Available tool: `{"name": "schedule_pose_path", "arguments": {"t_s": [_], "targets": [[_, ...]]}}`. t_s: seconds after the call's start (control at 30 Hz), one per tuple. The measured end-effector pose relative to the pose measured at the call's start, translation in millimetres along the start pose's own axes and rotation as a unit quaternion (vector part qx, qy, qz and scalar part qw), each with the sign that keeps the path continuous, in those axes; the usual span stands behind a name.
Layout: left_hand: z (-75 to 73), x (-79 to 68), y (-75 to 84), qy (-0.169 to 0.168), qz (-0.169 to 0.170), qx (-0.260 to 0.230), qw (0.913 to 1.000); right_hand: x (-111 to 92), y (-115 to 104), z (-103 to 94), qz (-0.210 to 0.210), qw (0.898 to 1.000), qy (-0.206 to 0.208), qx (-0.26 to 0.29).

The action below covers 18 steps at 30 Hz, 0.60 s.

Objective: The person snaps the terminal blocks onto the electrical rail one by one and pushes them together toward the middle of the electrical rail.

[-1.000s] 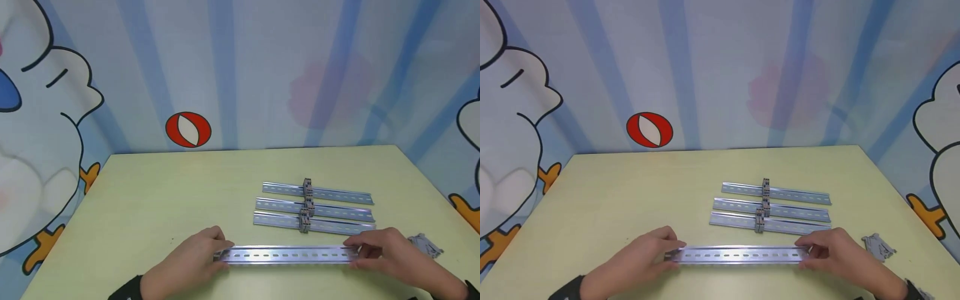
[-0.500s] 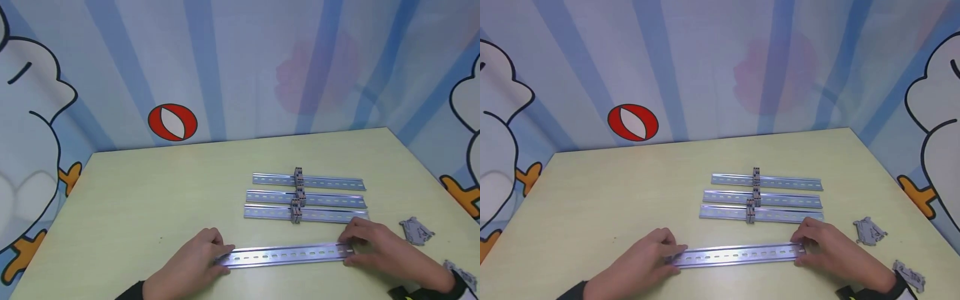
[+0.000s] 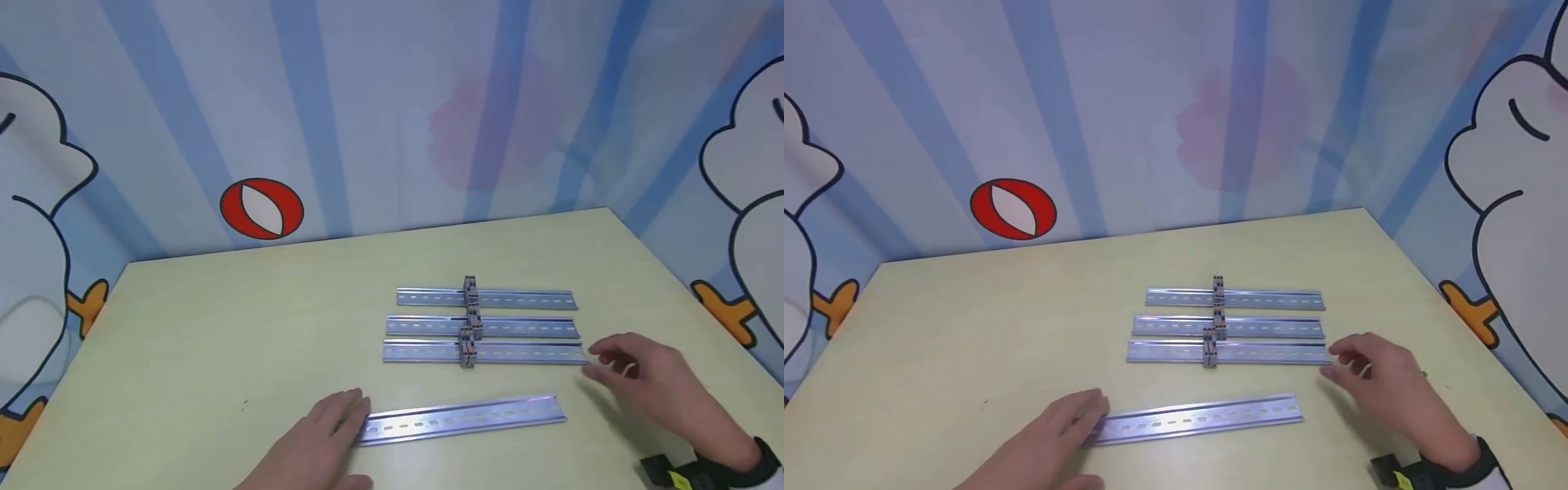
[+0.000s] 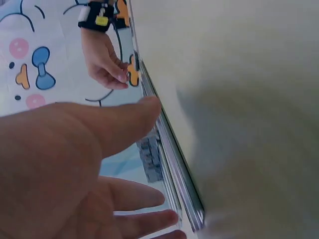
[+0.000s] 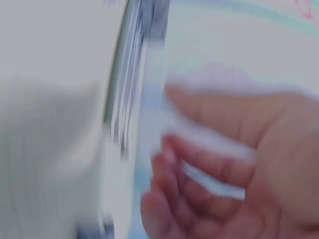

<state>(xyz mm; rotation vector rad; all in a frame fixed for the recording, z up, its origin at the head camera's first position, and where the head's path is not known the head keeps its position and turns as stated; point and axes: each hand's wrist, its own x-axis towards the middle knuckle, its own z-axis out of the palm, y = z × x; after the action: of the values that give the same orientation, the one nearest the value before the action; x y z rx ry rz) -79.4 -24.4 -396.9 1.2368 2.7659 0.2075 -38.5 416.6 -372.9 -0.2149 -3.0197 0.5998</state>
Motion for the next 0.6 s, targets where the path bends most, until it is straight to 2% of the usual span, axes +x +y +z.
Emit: {"name": "schedule_pose_path", "arguments": {"t_s": [0.1, 0.17, 0.27, 0.4, 0.6], "targets": [[16.7, -7.6, 1.5, 0.07, 0.045, 0.074, 0.9938, 2.3, 19.7, -9.8, 0.111, 0.992, 0.033, -0.048], [27.7, -11.9, 1.1, 0.127, 0.061, 0.125, 0.9822, 3.3, 30.0, -14.3, 0.171, 0.982, 0.033, -0.072], [37.9, -14.0, 1.7, 0.142, 0.059, 0.145, 0.9774, 4.4, 39.6, -17.4, 0.228, 0.969, 0.011, -0.091], [48.3, -14.6, 2.1, 0.145, 0.063, 0.157, 0.9749, 6.7, 46.6, -15.8, 0.245, 0.964, -0.032, -0.098], [61.4, -13.6, 1.8, 0.193, 0.069, 0.185, 0.9612, 7.4, 53.5, -15.6, 0.234, 0.967, -0.061, -0.085]]}}
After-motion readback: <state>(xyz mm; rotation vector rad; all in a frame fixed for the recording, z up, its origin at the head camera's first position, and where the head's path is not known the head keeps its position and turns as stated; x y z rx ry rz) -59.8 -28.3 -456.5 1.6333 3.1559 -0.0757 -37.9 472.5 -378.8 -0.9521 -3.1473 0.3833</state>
